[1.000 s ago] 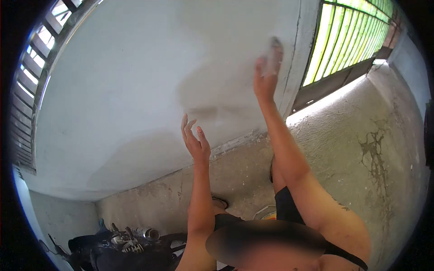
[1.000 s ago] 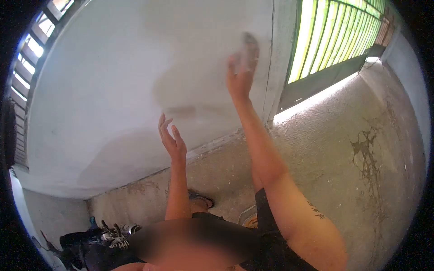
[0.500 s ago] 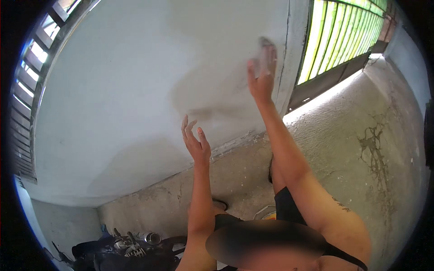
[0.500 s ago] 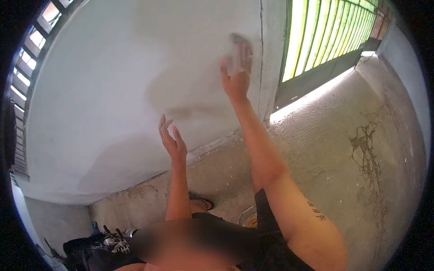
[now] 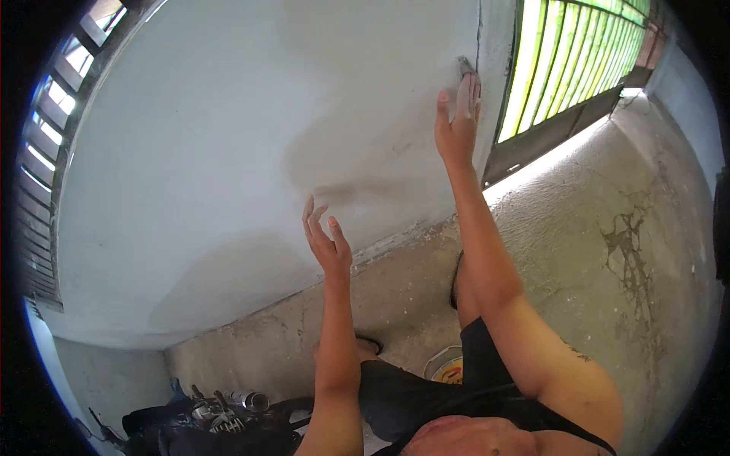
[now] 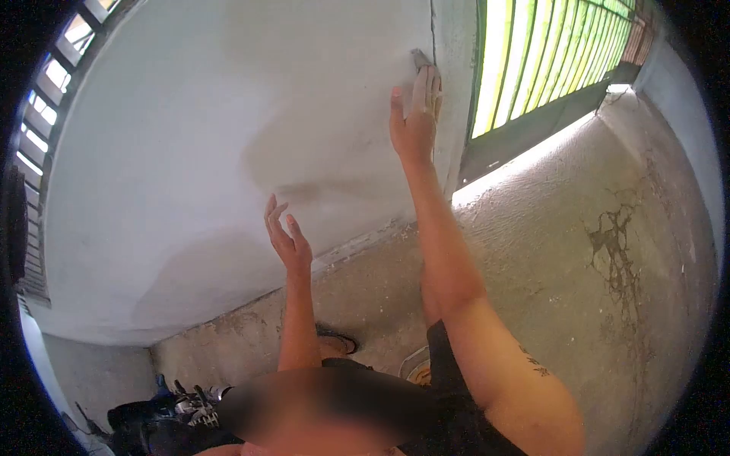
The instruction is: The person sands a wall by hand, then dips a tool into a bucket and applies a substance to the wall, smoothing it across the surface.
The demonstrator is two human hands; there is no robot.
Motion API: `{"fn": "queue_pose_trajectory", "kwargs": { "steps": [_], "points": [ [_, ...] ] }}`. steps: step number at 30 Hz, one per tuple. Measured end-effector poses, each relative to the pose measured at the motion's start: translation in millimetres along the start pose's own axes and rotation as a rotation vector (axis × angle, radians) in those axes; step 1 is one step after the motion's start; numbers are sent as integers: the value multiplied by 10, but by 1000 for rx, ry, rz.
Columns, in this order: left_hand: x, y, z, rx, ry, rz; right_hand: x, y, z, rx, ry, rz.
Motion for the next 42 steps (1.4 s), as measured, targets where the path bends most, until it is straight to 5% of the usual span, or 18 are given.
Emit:
{"fn": "queue_pose_trajectory", "kwargs": {
  "steps": [29, 42],
  "points": [
    [153, 35, 96, 48, -4, 45, 138, 204, -177, 83, 62, -33],
    [207, 21, 167, 45, 6, 44, -74, 308, -226, -36, 0, -86]
  ]
}}
Point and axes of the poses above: each hand's wrist, its own y-axis away from the middle knuckle, its own z-axis out of the back of the hand, x = y × z, the point moved 5 cm from there along -y, towards the middle knuckle, and after that the axes turned 1 degree about x, right-handed, at the moved point
